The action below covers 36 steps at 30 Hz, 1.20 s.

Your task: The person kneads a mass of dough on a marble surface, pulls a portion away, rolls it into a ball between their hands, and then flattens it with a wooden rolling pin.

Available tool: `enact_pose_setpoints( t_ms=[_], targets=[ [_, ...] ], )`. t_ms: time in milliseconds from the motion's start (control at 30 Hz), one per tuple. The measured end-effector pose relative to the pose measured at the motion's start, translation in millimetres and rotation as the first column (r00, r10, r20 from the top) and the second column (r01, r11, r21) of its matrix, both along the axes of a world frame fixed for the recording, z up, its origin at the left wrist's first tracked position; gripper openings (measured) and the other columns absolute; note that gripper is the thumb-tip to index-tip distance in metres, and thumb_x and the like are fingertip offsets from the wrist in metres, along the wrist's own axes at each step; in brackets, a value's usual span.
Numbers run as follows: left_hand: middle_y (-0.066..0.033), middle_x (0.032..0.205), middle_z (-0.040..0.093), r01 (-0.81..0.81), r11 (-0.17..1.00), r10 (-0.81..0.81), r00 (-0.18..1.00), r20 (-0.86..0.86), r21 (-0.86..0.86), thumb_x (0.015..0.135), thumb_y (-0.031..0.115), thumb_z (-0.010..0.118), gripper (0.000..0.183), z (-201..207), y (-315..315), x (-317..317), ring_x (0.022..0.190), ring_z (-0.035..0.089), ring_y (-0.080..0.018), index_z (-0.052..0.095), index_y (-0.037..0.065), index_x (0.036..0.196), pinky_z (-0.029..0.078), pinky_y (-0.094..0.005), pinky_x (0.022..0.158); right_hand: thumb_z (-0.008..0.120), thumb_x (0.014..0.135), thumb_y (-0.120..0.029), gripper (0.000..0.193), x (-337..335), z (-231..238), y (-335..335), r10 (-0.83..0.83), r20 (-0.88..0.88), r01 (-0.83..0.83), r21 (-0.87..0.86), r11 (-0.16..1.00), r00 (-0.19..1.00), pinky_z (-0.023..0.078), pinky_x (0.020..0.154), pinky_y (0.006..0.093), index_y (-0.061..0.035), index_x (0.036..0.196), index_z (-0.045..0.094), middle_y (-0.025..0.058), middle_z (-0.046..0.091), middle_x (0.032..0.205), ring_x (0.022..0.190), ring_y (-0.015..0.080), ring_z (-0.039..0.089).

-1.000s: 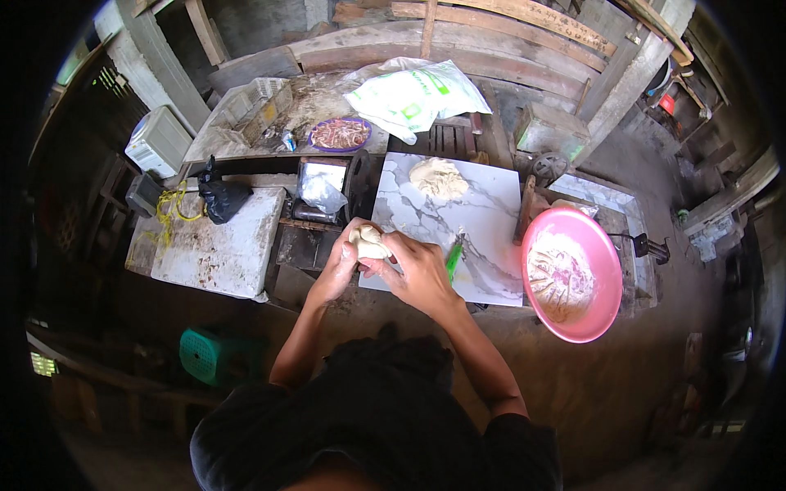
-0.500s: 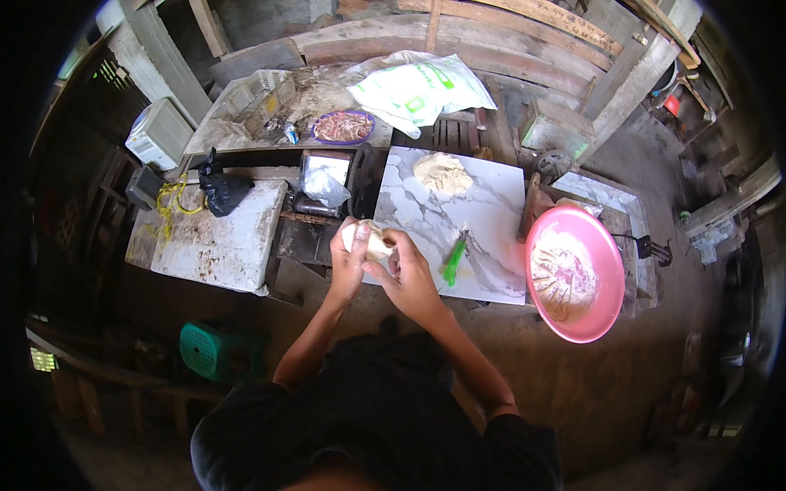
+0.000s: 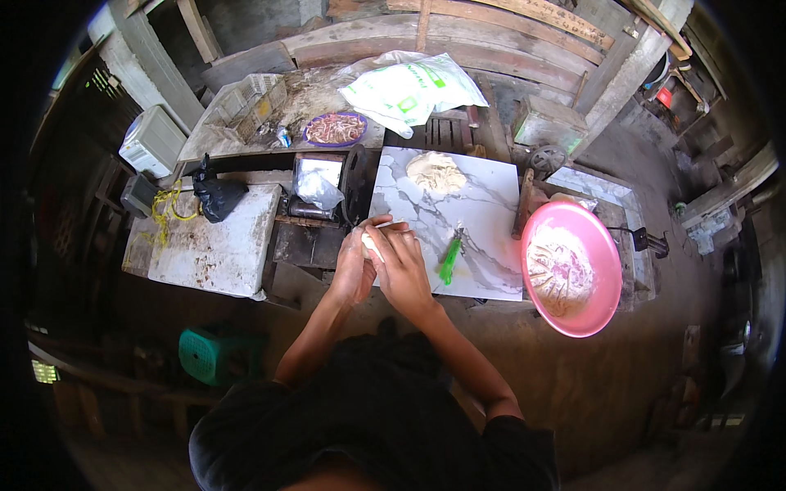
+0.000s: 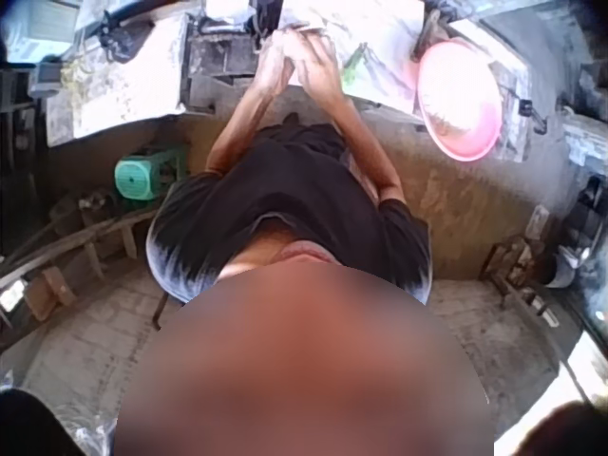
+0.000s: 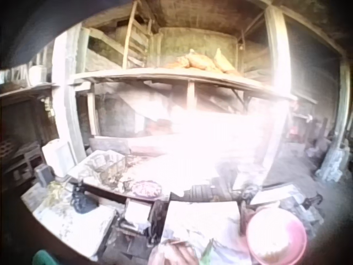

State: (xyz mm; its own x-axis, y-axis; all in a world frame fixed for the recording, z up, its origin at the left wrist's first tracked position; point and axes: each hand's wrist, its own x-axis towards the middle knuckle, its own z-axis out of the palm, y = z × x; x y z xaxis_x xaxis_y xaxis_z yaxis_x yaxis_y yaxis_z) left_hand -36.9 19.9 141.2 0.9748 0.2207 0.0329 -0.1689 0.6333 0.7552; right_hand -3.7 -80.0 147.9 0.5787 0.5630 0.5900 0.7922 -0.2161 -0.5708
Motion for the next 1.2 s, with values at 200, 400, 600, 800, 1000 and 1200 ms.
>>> enact_pose_setpoints(
  t_ms=[200,400,600,800,1000,1200],
  targets=[
    [-0.0062,0.089,0.057,0.043,0.986,-0.081,0.967,-0.24,-0.161,0.084,0.041,0.044,0.04,16.5,5.2,-2.4,0.081,0.056,-0.0149,0.05,0.004,0.099,0.047,-0.0288,0.069,0.047,0.08,-0.021,0.039,5.3,18.6,0.4,-0.109,0.246,0.163,-0.209,0.964,0.963,0.022,0.087,0.0395,-0.0064,0.116,0.046,0.0155,0.03,0.128,0.113,0.0294,0.03],
    [-0.0029,0.077,0.053,-0.013,0.973,-0.025,0.987,-0.159,-0.23,0.083,0.024,0.047,0.02,-20.9,7.3,3.0,0.071,0.055,-0.0114,0.05,0.005,0.088,0.048,-0.0254,0.062,0.046,0.08,-0.02,0.042,16.6,13.0,7.2,0.019,-0.083,-0.012,0.085,0.996,0.996,0.024,0.092,0.0401,-0.0029,0.118,0.042,0.0174,0.034,0.125,0.112,0.0333,0.034],
    [-0.0068,0.101,0.049,-0.122,0.979,0.107,0.99,-0.096,-0.166,0.086,0.04,0.035,0.041,-23.8,-12.0,9.2,0.094,0.049,-0.0167,0.043,0.008,0.109,0.041,-0.0294,0.078,0.052,0.077,-0.019,0.044,13.2,-5.4,17.2,0.077,-0.018,-0.078,-0.047,0.996,0.997,0.026,0.091,0.0409,-0.0015,0.116,0.043,0.0175,0.042,0.12,0.112,0.0323,0.037],
    [-0.0055,0.121,0.039,0.061,0.833,-0.08,0.997,-0.01,-0.549,0.081,0.06,0.026,0.06,-20.4,-3.1,5.8,0.115,0.034,-0.0228,0.034,0.017,0.122,0.03,-0.0388,0.094,0.064,0.068,-0.012,0.021,6.3,-15.1,22.2,0.063,-0.083,-0.046,0.186,0.981,0.995,0.041,0.077,0.0376,-0.0001,0.084,0.057,0.0129,0.056,0.096,0.093,0.0287,0.052],
    [-0.01,0.125,0.032,-0.152,0.988,0.147,0.982,-0.121,-0.034,0.084,0.051,0.031,0.063,-47.0,-17.2,7.1,0.115,0.031,-0.0193,0.014,0.012,0.131,0.024,-0.0358,0.096,0.062,0.076,-0.015,0.028,19.3,-32.5,36.2,0.191,-0.561,0.167,0.524,0.835,0.806,0.033,0.046,0.0196,-0.0004,0.057,0.049,0.002,0.051,0.055,0.048,0.0059,0.043],
    [-0.0114,0.131,0.025,-0.418,0.867,0.45,0.89,-0.069,0.271,0.089,0.03,0.031,0.049,-41.9,-27.3,5.8,0.121,0.023,-0.0229,0.016,0.007,0.13,0.017,-0.0328,0.099,0.039,0.088,-0.036,0.048,50.1,-25.1,24.3,0.373,-0.868,0.337,0.476,0.812,0.327,0.03,0.038,0.0221,-0.0052,0.051,0.04,0.0006,0.041,0.046,0.037,0.0085,0.036]
  ],
)
